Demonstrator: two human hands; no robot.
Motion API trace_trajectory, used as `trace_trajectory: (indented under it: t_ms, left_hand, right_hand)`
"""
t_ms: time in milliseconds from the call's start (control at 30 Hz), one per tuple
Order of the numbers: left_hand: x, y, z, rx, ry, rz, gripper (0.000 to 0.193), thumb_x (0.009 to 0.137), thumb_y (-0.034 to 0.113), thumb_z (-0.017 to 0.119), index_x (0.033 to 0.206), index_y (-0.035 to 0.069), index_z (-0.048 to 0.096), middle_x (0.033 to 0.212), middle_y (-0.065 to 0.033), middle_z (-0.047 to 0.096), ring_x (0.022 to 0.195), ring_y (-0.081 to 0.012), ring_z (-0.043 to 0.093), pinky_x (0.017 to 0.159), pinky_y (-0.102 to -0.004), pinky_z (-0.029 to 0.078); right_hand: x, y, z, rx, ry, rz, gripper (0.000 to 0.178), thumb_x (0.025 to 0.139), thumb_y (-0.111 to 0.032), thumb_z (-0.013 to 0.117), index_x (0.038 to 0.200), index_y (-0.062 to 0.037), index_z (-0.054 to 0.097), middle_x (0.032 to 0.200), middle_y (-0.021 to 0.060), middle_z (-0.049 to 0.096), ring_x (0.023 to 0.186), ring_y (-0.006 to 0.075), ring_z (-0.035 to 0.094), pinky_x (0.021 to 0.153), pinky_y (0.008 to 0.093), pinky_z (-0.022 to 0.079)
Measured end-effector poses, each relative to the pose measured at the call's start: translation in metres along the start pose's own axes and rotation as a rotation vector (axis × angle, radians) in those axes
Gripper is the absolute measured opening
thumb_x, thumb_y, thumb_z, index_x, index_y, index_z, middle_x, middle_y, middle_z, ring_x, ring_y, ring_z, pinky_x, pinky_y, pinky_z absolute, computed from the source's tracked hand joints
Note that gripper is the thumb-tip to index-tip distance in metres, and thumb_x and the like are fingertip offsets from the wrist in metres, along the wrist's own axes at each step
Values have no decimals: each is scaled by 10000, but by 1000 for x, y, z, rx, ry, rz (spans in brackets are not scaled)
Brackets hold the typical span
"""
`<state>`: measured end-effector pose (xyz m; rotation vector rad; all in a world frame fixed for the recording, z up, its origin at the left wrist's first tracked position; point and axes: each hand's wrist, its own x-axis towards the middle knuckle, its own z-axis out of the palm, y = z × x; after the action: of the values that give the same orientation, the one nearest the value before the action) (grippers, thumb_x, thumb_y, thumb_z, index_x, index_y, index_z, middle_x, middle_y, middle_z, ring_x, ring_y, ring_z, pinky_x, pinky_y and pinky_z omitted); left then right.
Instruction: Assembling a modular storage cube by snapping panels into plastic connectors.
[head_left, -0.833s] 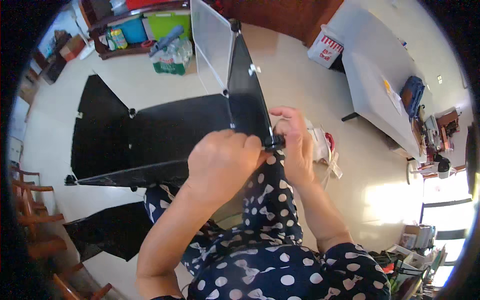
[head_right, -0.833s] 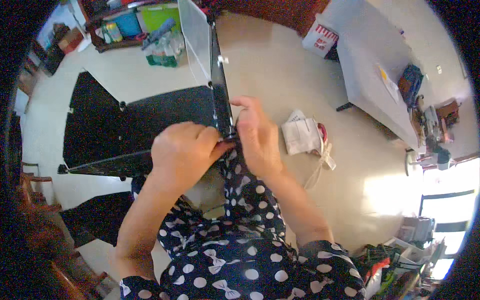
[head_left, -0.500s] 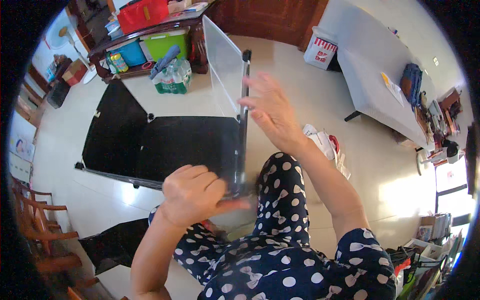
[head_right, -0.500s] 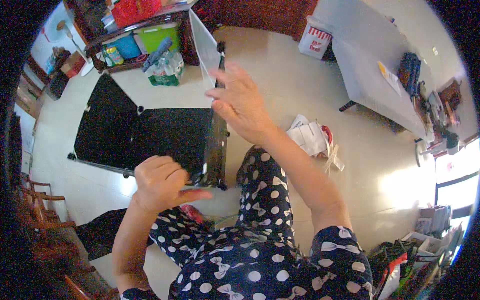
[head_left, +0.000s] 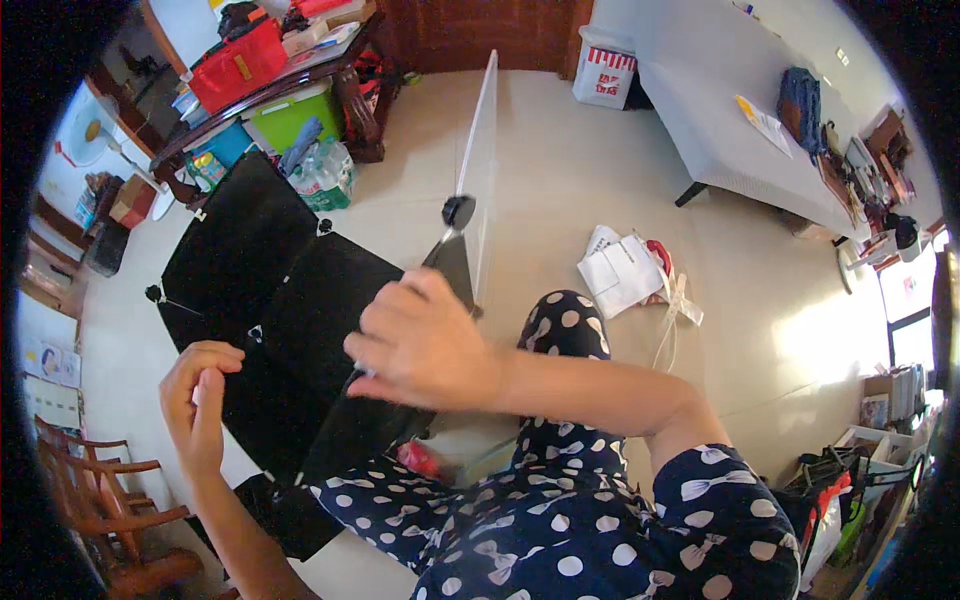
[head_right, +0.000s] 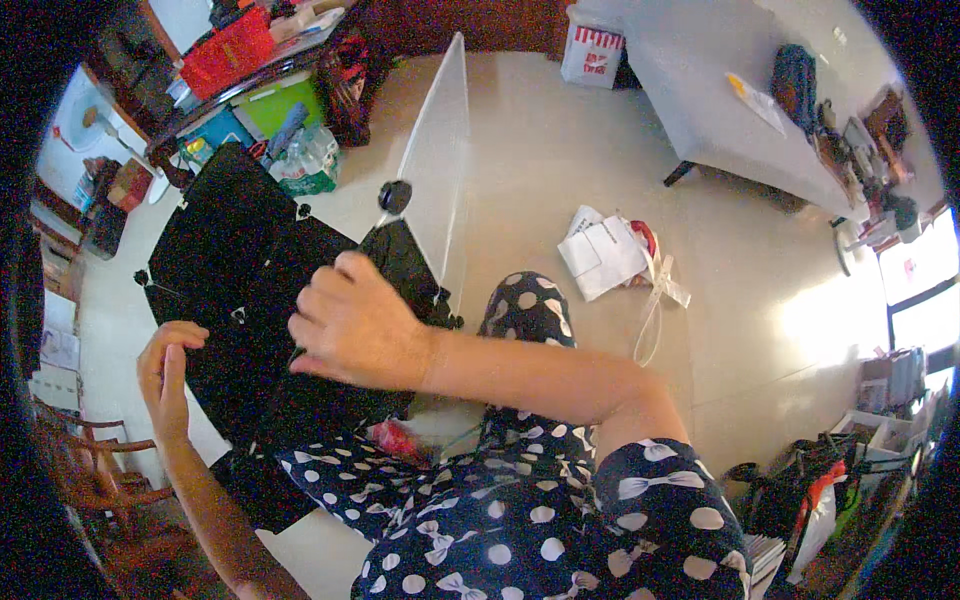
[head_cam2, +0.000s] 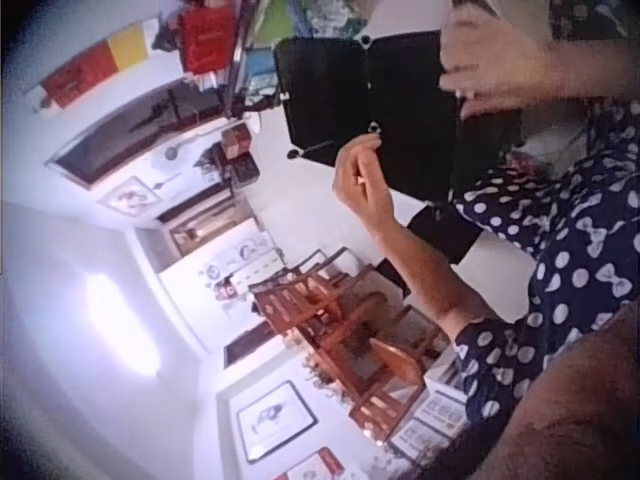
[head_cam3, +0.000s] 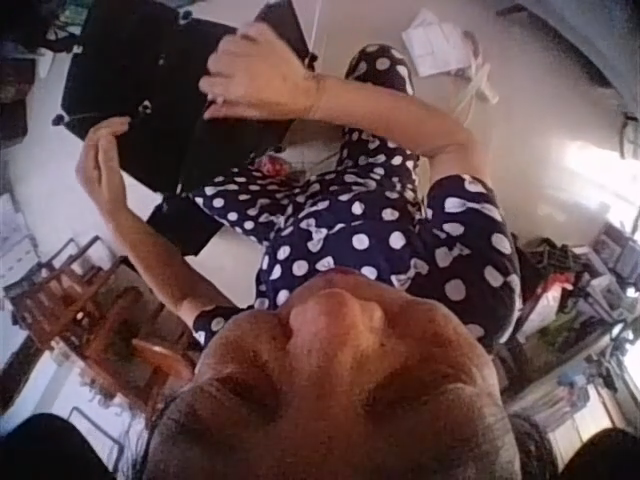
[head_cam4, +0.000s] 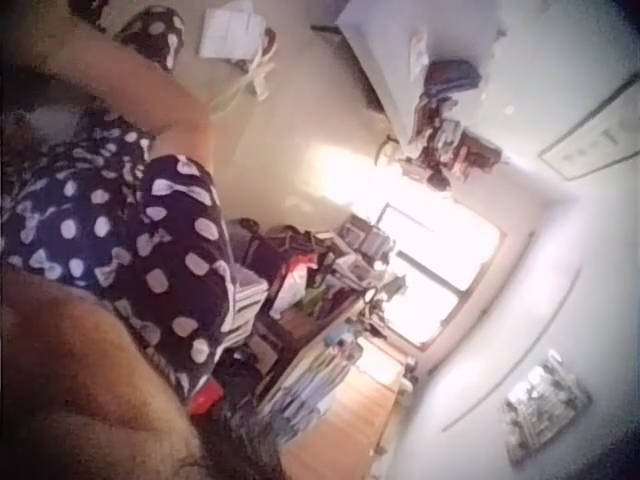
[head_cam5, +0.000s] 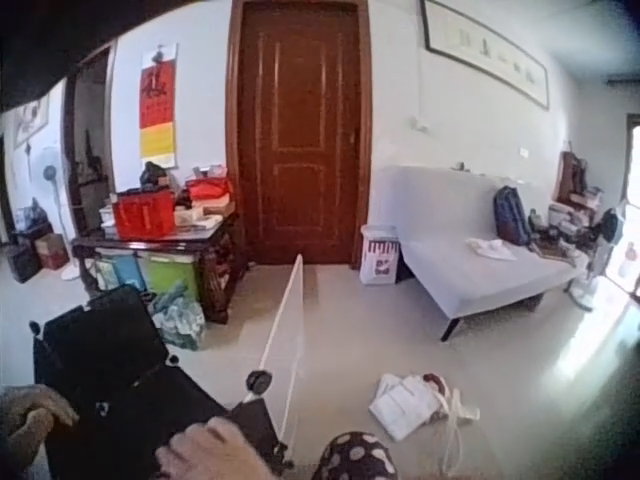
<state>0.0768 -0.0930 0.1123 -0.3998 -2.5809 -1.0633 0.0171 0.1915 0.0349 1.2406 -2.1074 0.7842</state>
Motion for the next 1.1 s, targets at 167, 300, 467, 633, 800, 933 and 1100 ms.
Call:
trace_trajectory:
  t_ms: [167, 300, 467, 633, 800, 933, 1100]
  left_hand:
    - [17, 86, 70, 216, -208, 148, 358, 890, 242, 678, 1152, -2, 662, 1081, -208, 682, 993, -355, 666, 865, -415, 519]
    - [2, 90, 119, 492, -220, 71, 603, 892, 294, 706, 1378, -5, 510, 1161, -180, 648, 955, -339, 660, 784, -406, 535]
    - [-6, 75, 141, 643, 5, 170, 318, 891, 198, 726, 1138, 32, 614, 956, -114, 702, 714, -272, 683, 616, -339, 545]
    - [0, 71, 146, 497, 34, 137, 196, 878, 105, 723, 1044, 22, 663, 890, -146, 718, 727, -317, 698, 637, -381, 553]
    - [-4, 62, 140, 505, 68, 174, 159, 833, 77, 745, 969, 56, 664, 786, -102, 694, 646, -271, 674, 590, -339, 538]
    - [2, 48, 131, 518, 64, 249, 142, 803, 66, 761, 911, 57, 670, 757, -93, 686, 630, -263, 665, 584, -337, 531]
    - [13, 26, 117, 492, 14, 291, 140, 780, 46, 772, 872, 54, 667, 732, -93, 672, 620, -263, 658, 584, -338, 531]
  right_hand:
    - [-8, -11, 8, 53, 129, 14, 327, 712, -347, 793, 918, -134, 656, 920, 42, 558, 990, 243, 556, 958, 463, 382]
    - [-40, 21, -10, 55, 279, 16, 298, 770, -223, 749, 1025, -112, 641, 1070, 89, 590, 1150, 280, 541, 1052, 498, 388]
    - [-51, 75, -41, 255, 591, 468, 316, 817, -175, 725, 1073, -14, 632, 1062, 131, 595, 1050, 338, 576, 978, 399, 459]
    - [-30, 116, -53, 121, 205, 164, 309, 907, -373, 655, 935, -67, 619, 927, 100, 607, 879, 329, 589, 794, 427, 459]
    - [-2, 133, -49, -89, 97, -306, 439, 850, -526, 663, 838, -96, 573, 751, 48, 519, 705, 251, 532, 639, 379, 390]
    - [16, 141, -53, -18, -151, -553, 467, 797, -538, 706, 765, -116, 510, 714, 24, 483, 684, 247, 526, 626, 379, 377]
    - [15, 144, -43, 162, -262, -442, 455, 796, -511, 710, 753, -119, 483, 707, 38, 465, 696, 254, 538, 638, 369, 395]
